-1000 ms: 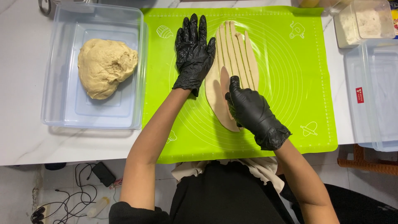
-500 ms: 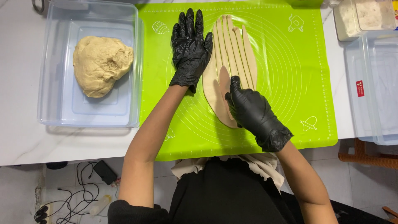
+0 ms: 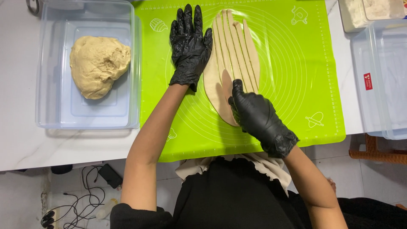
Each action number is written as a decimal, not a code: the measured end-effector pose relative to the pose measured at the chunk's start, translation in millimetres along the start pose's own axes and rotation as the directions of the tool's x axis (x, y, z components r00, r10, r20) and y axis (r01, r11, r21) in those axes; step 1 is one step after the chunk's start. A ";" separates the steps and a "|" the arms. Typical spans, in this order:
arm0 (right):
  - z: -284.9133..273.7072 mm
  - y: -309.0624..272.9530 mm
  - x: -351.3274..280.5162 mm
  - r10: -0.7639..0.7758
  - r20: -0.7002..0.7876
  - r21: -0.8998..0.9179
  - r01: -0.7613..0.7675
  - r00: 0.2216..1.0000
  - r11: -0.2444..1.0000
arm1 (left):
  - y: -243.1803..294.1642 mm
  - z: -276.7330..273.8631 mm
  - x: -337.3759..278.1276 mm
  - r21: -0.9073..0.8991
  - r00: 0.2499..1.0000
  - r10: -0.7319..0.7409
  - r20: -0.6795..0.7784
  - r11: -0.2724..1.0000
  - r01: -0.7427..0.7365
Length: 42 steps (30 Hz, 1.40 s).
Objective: Cutting a piece of flattened dough into multiple thin strips using a plastic scraper on a silicone mat.
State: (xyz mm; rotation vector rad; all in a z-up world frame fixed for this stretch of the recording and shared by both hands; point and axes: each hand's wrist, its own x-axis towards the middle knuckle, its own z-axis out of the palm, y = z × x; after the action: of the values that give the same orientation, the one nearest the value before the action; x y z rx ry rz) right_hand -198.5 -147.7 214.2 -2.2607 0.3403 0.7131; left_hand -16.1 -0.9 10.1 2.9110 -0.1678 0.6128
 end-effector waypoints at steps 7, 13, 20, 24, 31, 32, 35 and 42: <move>40.7 101.1 52.8 -0.762 -0.109 -0.676 0.514 0.638 0.528 | 0.0 -1.7 -2.2 0.023 1.000 0.002 -0.023 1.000 -0.001; 31.2 87.5 34.6 -0.506 0.013 -0.579 0.419 0.862 0.699 | 0.7 -2.4 -1.5 -0.006 0.999 0.004 -0.033 1.000 -0.004; 49.9 116.7 37.0 -0.734 -0.116 -0.675 0.489 0.669 0.553 | 0.3 1.4 2.6 0.029 1.000 -0.010 0.003 1.000 0.010; 53.4 114.9 37.1 -0.736 -0.132 -0.652 0.502 0.664 0.569 | -1.3 2.8 0.6 0.030 1.000 0.003 0.000 1.000 -0.003; 70.8 123.4 8.4 -0.699 -0.177 -0.677 0.430 0.692 0.597 | -1.4 7.1 1.9 0.018 1.000 -0.014 0.008 1.000 0.014; 68.3 112.2 7.3 -0.661 -0.202 -0.674 0.387 0.723 0.630 | -0.9 6.2 2.0 0.003 1.000 -0.015 -0.011 1.000 0.015; 58.4 94.7 16.7 -0.635 -0.218 -0.638 0.384 0.741 0.667 | -1.4 6.3 0.6 -0.004 1.000 -0.016 -0.027 1.000 0.016; 65.4 147.9 7.9 -0.774 -0.197 -0.668 0.495 0.602 0.555 | 0.2 4.0 -0.7 -0.018 0.998 -0.010 -0.069 1.000 0.009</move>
State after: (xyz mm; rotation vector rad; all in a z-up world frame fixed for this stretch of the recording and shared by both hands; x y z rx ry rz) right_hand -282.0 -204.6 87.6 -2.8109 -0.6038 -0.2237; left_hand -15.1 -1.8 6.2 2.8675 -0.1495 0.7053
